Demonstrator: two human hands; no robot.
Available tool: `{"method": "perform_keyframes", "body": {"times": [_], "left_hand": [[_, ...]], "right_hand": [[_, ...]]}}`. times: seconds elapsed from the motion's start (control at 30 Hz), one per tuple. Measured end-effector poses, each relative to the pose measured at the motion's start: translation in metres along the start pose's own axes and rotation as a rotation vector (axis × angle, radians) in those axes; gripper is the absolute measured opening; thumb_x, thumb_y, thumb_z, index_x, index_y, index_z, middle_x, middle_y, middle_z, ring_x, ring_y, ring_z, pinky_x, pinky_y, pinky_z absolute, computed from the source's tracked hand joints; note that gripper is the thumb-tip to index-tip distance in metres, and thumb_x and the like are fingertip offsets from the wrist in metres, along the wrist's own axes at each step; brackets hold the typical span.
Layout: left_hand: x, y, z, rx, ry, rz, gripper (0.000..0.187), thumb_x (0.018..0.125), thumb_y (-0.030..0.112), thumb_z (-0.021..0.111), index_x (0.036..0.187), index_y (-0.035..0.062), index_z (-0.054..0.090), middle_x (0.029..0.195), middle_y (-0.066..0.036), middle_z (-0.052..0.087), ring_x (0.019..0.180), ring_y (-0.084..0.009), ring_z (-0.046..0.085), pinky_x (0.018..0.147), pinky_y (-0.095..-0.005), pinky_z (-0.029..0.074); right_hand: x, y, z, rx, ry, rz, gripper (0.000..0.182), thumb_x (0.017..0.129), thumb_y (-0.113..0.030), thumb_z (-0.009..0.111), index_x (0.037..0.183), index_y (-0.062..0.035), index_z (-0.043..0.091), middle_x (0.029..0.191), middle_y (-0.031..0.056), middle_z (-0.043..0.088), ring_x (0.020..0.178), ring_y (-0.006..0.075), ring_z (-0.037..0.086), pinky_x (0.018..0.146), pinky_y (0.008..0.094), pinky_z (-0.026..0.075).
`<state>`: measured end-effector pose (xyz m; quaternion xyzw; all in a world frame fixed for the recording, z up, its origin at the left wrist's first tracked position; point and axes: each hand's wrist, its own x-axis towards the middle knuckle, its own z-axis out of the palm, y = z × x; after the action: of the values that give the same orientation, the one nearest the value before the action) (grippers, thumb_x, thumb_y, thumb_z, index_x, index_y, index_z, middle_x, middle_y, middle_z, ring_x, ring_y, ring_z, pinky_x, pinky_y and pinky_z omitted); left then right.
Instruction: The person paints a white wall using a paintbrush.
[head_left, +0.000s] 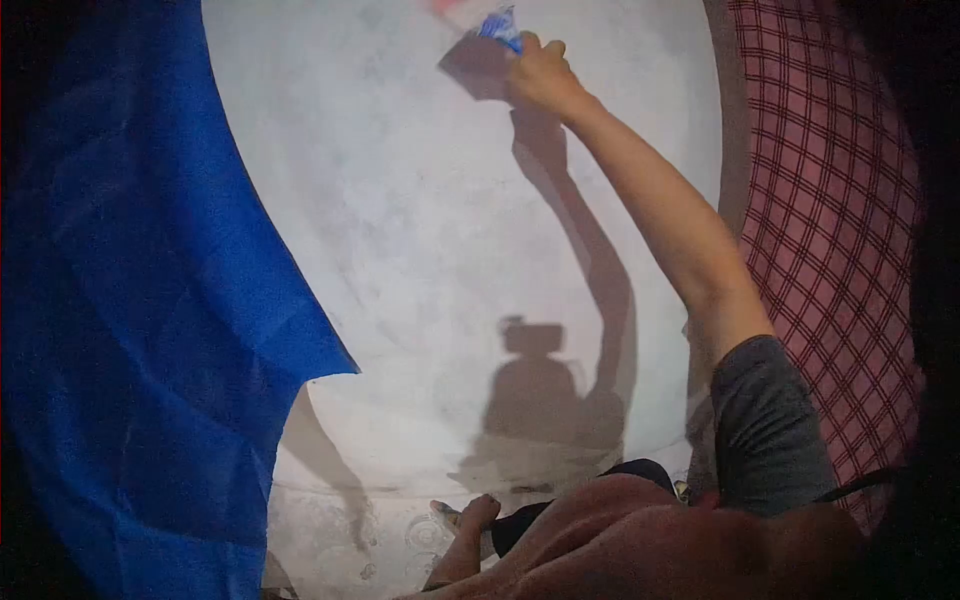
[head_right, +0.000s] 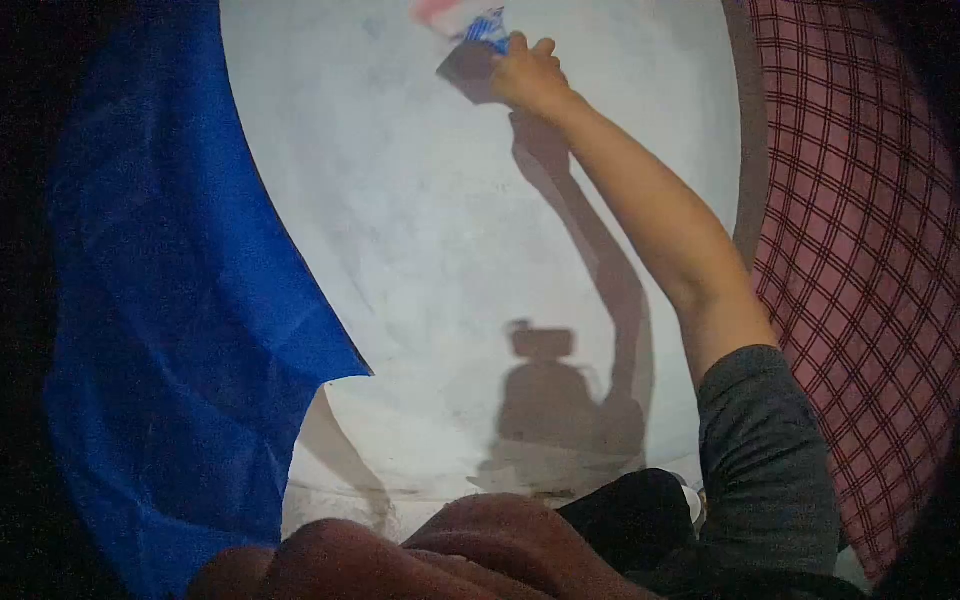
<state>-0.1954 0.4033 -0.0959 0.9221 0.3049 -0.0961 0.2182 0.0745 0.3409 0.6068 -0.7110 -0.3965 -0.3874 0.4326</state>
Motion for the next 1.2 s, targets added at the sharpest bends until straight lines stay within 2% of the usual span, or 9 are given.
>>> {"method": "perform_keyframes", "body": {"times": [0.03, 0.17, 0.27, 0.33, 0.57, 0.77, 0.87, 0.97, 1.2], "left_hand": [[0.005, -0.002, 0.005, -0.266, 0.01, -0.207, 0.042, 0.089, 0.033, 0.044, 0.112, 0.0045, 0.064, 0.119, -0.022, 0.062, 0.112, -0.0401, 0.058, 0.097, -0.0488, 0.045], [0.011, -0.017, 0.014, -0.287, 0.049, -0.191, 0.042, 0.089, 0.033, 0.044, 0.111, 0.0035, 0.064, 0.117, -0.023, 0.062, 0.111, -0.0405, 0.058, 0.096, -0.0491, 0.045], [0.013, -0.025, 0.019, -0.307, 0.053, -0.191, 0.043, 0.088, 0.034, 0.044, 0.109, 0.0025, 0.065, 0.115, -0.024, 0.063, 0.11, -0.041, 0.058, 0.095, -0.0494, 0.046], [0.017, -0.031, 0.024, -0.314, 0.055, -0.182, 0.043, 0.088, 0.034, 0.044, 0.108, 0.0018, 0.065, 0.114, -0.024, 0.063, 0.11, -0.0413, 0.059, 0.095, -0.0496, 0.046], [0.024, -0.034, 0.024, -0.298, 0.049, -0.168, 0.043, 0.088, 0.034, 0.045, 0.103, -0.0006, 0.066, 0.112, -0.025, 0.063, 0.109, -0.0421, 0.059, 0.094, -0.0503, 0.046], [0.046, -0.047, 0.044, -0.159, -0.158, -0.175, 0.046, 0.089, 0.037, 0.045, 0.11, 0.0008, 0.065, 0.12, -0.022, 0.061, 0.115, -0.0384, 0.057, 0.097, -0.0479, 0.045], [0.041, -0.049, 0.05, -0.131, -0.244, -0.178, 0.045, 0.089, 0.039, 0.046, 0.115, 0.0072, 0.066, 0.126, -0.017, 0.06, 0.118, -0.0362, 0.056, 0.099, -0.0471, 0.044], [0.074, -0.063, 0.073, -0.125, -0.353, -0.026, 0.047, 0.082, 0.04, 0.055, 0.118, 0.0117, 0.065, 0.129, -0.013, 0.059, 0.122, -0.033, 0.054, 0.1, -0.0467, 0.042], [0.05, -0.056, 0.062, -0.082, -0.438, -0.06, 0.047, 0.082, 0.038, 0.055, 0.12, 0.0121, 0.064, 0.131, -0.014, 0.058, 0.123, -0.0324, 0.053, 0.1, -0.0467, 0.042]], "right_hand": [[0.001, -0.003, 0.006, 0.007, 0.006, -0.005, 0.044, 0.095, -0.029, 0.05, 0.128, -0.0012, 0.043, 0.124, 0.029, 0.045, 0.11, 0.046, 0.055, 0.09, 0.0518, 0.048], [-0.003, -0.013, 0.022, 0.074, -0.083, 0.061, 0.052, 0.094, -0.033, 0.05, 0.135, -0.0034, 0.038, 0.128, 0.03, 0.039, 0.112, 0.047, 0.054, 0.092, 0.0511, 0.048], [0.003, 0.002, 0.04, 0.044, -0.086, 0.03, 0.051, 0.093, -0.032, 0.05, 0.13, 0.0024, 0.042, 0.125, 0.0324, 0.045, 0.111, 0.0489, 0.055, 0.093, 0.0517, 0.047], [0.007, 0.006, 0.044, -0.195, -0.17, 0.052, 0.047, 0.09, -0.03, 0.053, 0.123, 0.0029, 0.049, 0.12, 0.0282, 0.054, 0.108, 0.0441, 0.059, 0.091, 0.0508, 0.048], [0.007, 0.024, 0.05, -0.155, -0.123, 0.063, 0.043, 0.085, -0.026, 0.056, 0.117, 0.0026, 0.054, 0.11, 0.0255, 0.063, 0.104, 0.0404, 0.063, 0.089, 0.049, 0.049], [-0.008, 0.018, 0.054, -0.067, -0.083, 0.074, 0.044, 0.084, -0.023, 0.054, 0.12, 0.0024, 0.05, 0.113, 0.0274, 0.062, 0.105, 0.0414, 0.062, 0.09, 0.0491, 0.049], [-0.011, 0.018, 0.063, -0.171, -0.179, 0.072, 0.045, 0.085, -0.023, 0.054, 0.12, 0.0033, 0.048, 0.114, 0.0279, 0.061, 0.105, 0.0415, 0.062, 0.09, 0.0492, 0.049], [-0.021, 0.012, 0.066, -0.053, -0.116, 0.162, 0.044, 0.085, -0.023, 0.053, 0.12, 0.0037, 0.048, 0.113, 0.0273, 0.062, 0.105, 0.0416, 0.062, 0.09, 0.049, 0.049], [-0.041, 0.032, 0.063, -0.165, -0.132, 0.114, 0.042, 0.084, -0.02, 0.051, 0.12, 0.0027, 0.047, 0.11, 0.0256, 0.064, 0.103, 0.0406, 0.063, 0.087, 0.0496, 0.049]]}}
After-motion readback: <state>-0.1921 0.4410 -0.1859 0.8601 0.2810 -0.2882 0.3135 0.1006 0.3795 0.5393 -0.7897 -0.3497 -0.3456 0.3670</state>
